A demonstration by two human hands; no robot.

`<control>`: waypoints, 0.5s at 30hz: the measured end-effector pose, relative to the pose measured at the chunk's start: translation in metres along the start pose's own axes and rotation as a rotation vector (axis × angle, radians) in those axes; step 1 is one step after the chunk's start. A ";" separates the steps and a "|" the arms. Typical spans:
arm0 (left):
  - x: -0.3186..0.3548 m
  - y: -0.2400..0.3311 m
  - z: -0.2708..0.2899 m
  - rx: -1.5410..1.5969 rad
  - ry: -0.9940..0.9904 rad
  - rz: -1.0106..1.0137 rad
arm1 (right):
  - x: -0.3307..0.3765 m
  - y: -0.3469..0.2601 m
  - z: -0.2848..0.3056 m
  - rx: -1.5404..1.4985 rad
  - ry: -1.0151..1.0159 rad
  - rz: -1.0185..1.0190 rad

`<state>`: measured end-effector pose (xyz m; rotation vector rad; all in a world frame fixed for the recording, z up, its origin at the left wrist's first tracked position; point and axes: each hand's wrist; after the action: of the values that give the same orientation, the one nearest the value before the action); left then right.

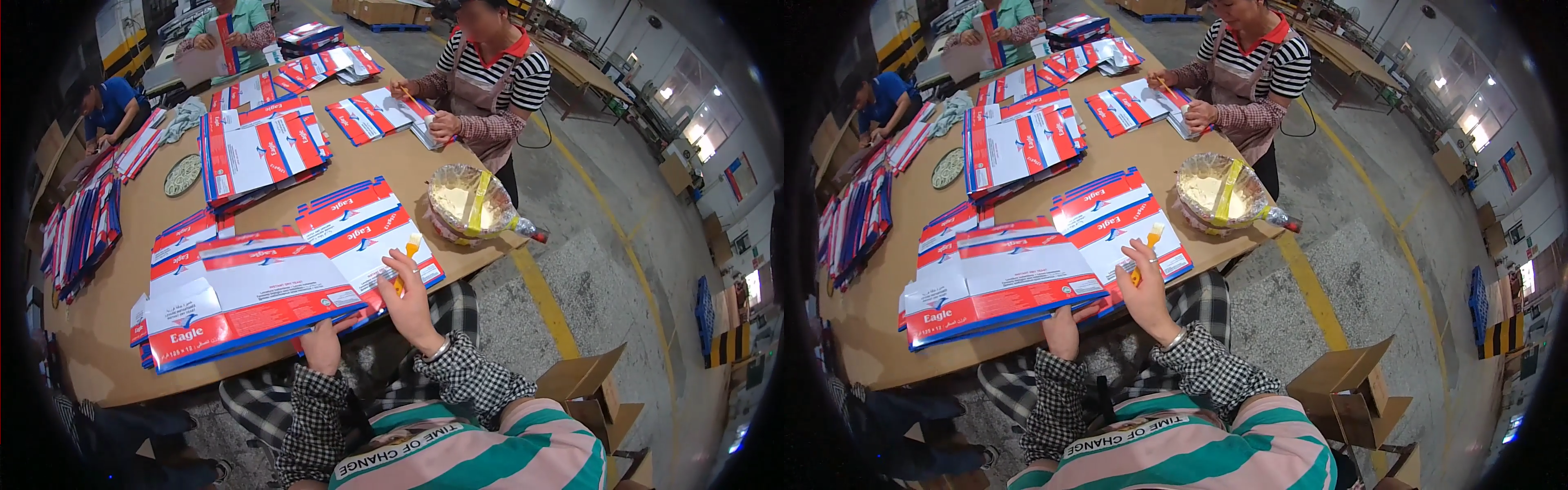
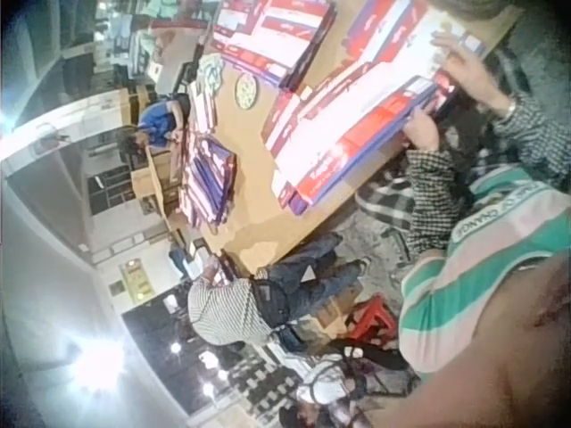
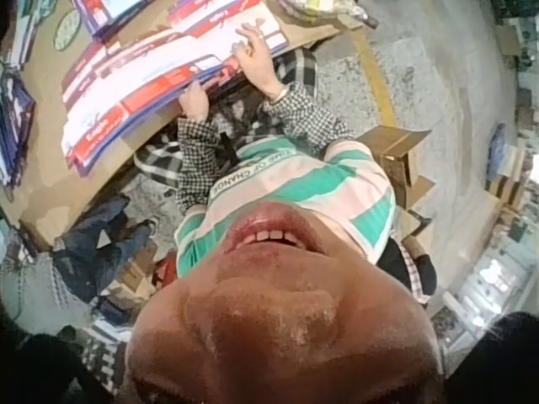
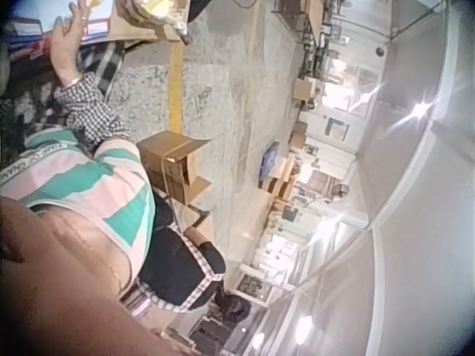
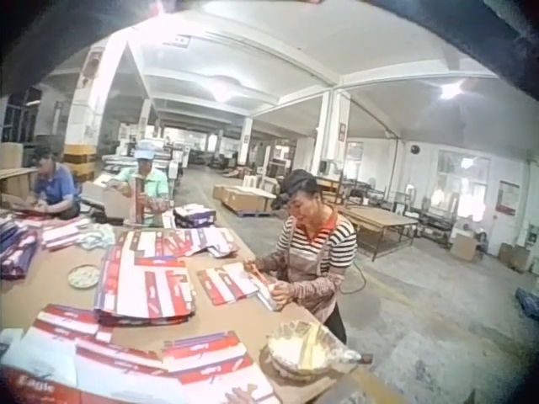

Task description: Hand-applying glue to the edges of paper folders using a brush.

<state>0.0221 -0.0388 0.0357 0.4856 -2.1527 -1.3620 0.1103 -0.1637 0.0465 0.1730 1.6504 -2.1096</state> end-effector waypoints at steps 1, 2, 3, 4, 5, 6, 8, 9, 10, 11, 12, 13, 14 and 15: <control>0.002 0.005 -0.002 0.023 -0.005 -0.001 | 0.000 0.001 0.000 0.003 -0.004 0.002; 0.005 0.009 -0.003 0.045 -0.006 0.005 | 0.004 0.001 0.000 0.007 -0.012 -0.004; 0.006 0.014 -0.005 0.101 -0.023 0.011 | 0.005 0.001 0.000 0.007 -0.019 -0.019; 0.002 0.006 0.000 0.136 -0.075 0.036 | 0.005 0.000 0.000 0.011 -0.038 -0.006; 0.005 0.013 -0.004 0.155 -0.055 0.059 | 0.003 -0.001 -0.002 0.010 -0.059 0.012; 0.008 0.019 -0.008 0.174 -0.034 0.081 | 0.003 -0.004 -0.003 0.004 -0.069 0.002; 0.005 0.012 -0.001 -0.133 0.086 -0.072 | 0.005 -0.008 -0.003 0.062 -0.111 0.005; 0.004 0.010 0.003 -0.439 0.186 -0.229 | 0.004 -0.007 -0.004 0.024 -0.107 -0.007; 0.003 0.012 0.008 -0.443 0.201 -0.220 | 0.000 -0.007 -0.006 0.018 -0.122 -0.016; 0.003 0.019 0.011 -0.391 0.230 -0.325 | -0.003 -0.009 -0.003 0.019 -0.093 -0.006; 0.004 0.024 0.016 -0.342 0.266 -0.432 | -0.005 -0.009 -0.002 0.015 -0.069 0.004; 0.004 0.027 0.028 -0.235 0.234 -0.298 | -0.004 -0.010 -0.002 0.010 -0.057 -0.009; 0.003 0.039 0.031 -0.397 0.192 -0.375 | -0.007 -0.006 0.004 0.013 -0.055 -0.001; 0.002 0.051 0.027 -0.404 0.254 -0.383 | -0.007 0.001 0.005 -0.022 -0.028 -0.008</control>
<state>0.0033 0.0005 0.0734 0.8822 -1.5766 -1.7784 0.1179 -0.1668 0.0492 0.1296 1.6599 -2.0897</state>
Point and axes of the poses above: each hand's wrist, its own x-axis away from the middle knuckle, its own z-axis out of the back of the hand, y = z × x, and after that the axes turned 1 degree about z, right-handed
